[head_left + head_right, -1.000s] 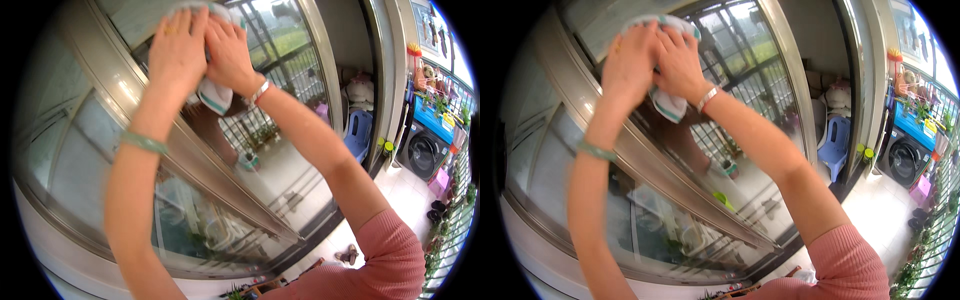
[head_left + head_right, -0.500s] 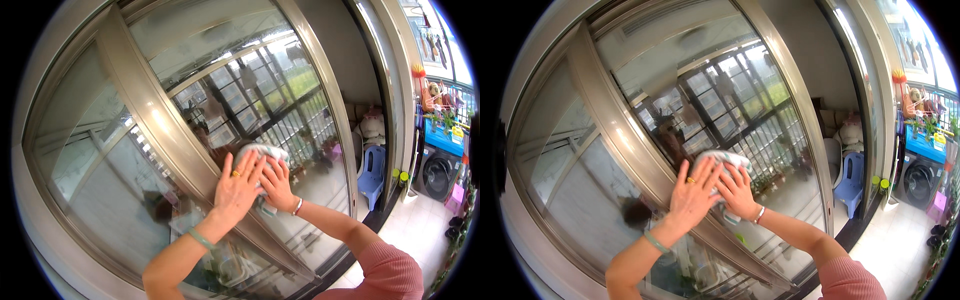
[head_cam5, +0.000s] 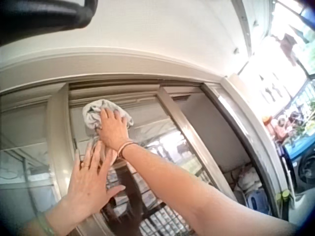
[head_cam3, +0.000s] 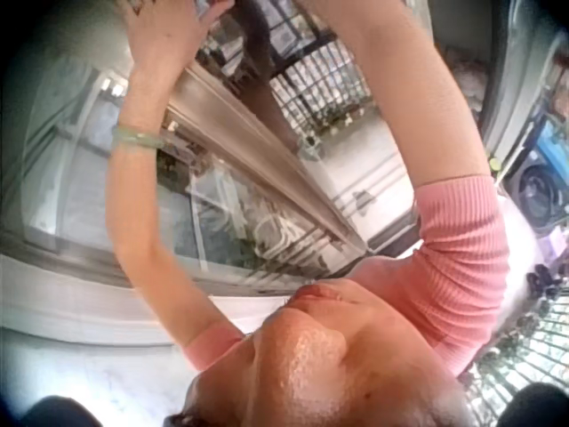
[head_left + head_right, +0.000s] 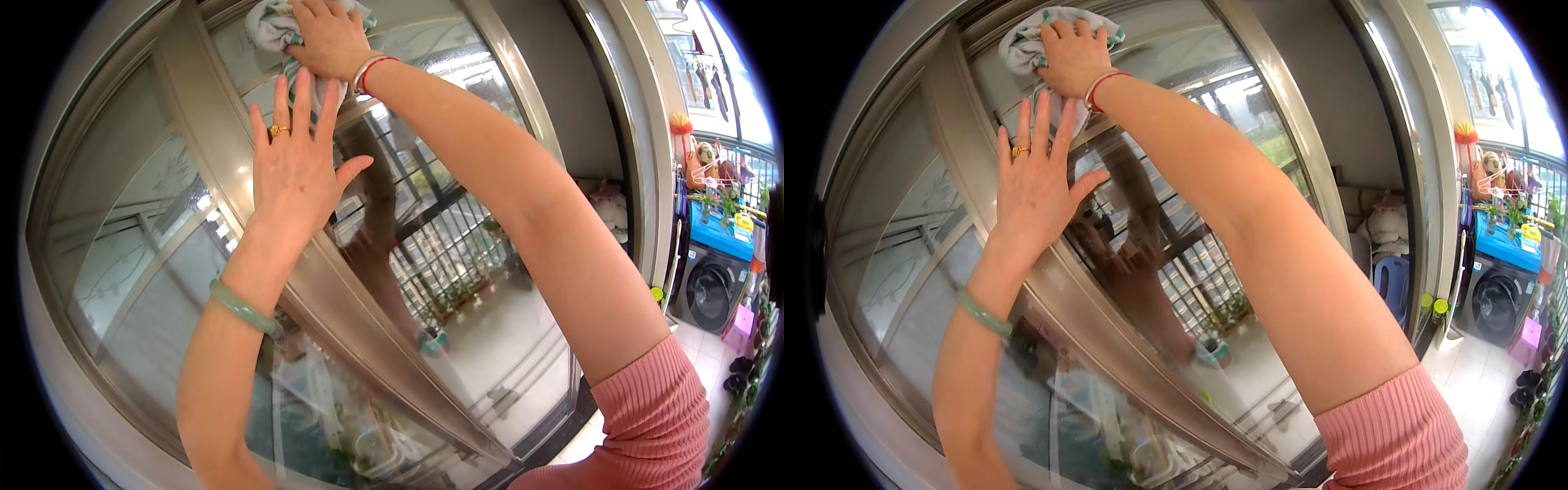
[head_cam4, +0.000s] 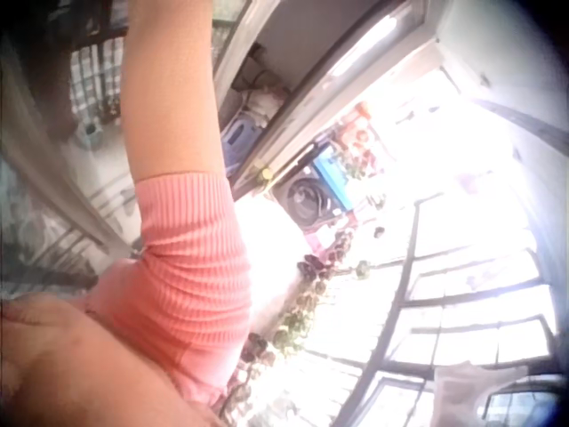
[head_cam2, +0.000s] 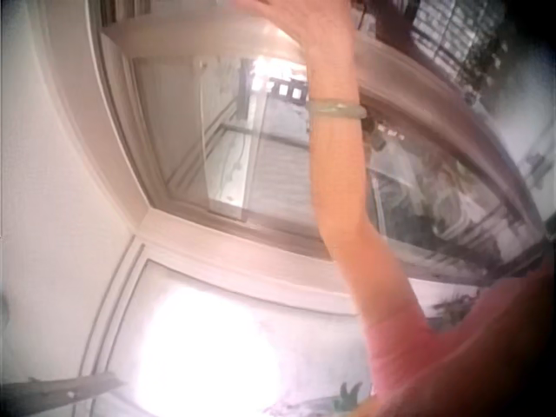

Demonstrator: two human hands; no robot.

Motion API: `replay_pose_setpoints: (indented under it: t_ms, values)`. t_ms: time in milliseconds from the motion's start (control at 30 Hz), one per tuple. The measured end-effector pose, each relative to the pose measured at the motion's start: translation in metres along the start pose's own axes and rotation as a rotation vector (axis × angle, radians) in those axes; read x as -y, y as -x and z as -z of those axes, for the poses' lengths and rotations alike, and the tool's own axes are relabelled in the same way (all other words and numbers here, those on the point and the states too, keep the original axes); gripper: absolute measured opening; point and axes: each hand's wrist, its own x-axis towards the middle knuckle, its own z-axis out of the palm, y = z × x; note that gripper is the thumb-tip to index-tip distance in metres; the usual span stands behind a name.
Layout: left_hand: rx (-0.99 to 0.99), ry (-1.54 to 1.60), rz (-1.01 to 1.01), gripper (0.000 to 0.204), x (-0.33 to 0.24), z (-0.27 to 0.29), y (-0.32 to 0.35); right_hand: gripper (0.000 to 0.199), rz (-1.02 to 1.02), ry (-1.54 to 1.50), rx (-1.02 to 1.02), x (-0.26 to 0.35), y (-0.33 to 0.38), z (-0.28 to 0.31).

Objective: The person wipes a large glass sliding door with a cloth, moving systematically across the surface. They then rinse the cloth in a green bucket of water, wring it out, and resume wiping the glass. The task involves cleaning the window surface using a wet cloth.

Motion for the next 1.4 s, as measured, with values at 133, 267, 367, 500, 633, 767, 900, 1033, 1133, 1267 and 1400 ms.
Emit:
replay_pose_setpoints:
  t_ms: [133,267,367,500,633,767,900,1033,1133,1267,1400]
  values:
    - [-0.173,0.1,0.101,0.084,-0.01,-0.013,-0.012,0.065,0.139,-0.054,-0.019,-0.023,0.032,0.022]
    - [-0.051,0.189,-0.047,0.082,-0.03,-0.008,-0.006,0.072,0.098,-0.015,0.062,-0.016,0.147,0.057]
    - [0.046,0.195,-0.088,0.083,-0.044,-0.012,0.009,0.097,-0.056,-0.109,0.315,0.016,0.253,0.127]
    - [-0.02,0.229,-0.068,0.081,-0.061,-0.022,-0.007,0.102,0.019,-0.079,0.547,0.013,0.346,0.176]
    - [-0.107,0.289,-0.149,0.076,-0.064,-0.012,-0.032,0.104,0.039,-0.052,0.52,-0.001,0.277,0.148]
    - [-0.051,0.2,-0.139,0.073,-0.044,-0.017,-0.05,0.076,0.068,-0.068,0.087,-0.029,0.14,0.062]
    - [-0.14,0.121,-0.08,0.072,-0.033,-0.019,-0.079,0.065,-0.088,0.128,-0.001,-0.1,-0.015,0.017]
    - [0.024,0.002,-0.099,0.073,-0.021,-0.023,-0.067,0.066,-0.242,0.072,0.07,-0.129,-0.042,0.019]
    - [0.098,-0.001,-0.087,0.073,-0.026,-0.017,-0.053,0.074,-0.21,0.051,0.122,-0.138,-0.024,0.027]
    - [0.116,0.048,-0.09,0.078,-0.034,-0.022,-0.032,0.067,-0.109,0.118,0.041,-0.128,0.051,0.059]
    - [0.216,0.076,-0.093,0.083,-0.043,-0.017,-0.02,0.08,-0.126,0.109,0.146,-0.081,0.197,0.104]
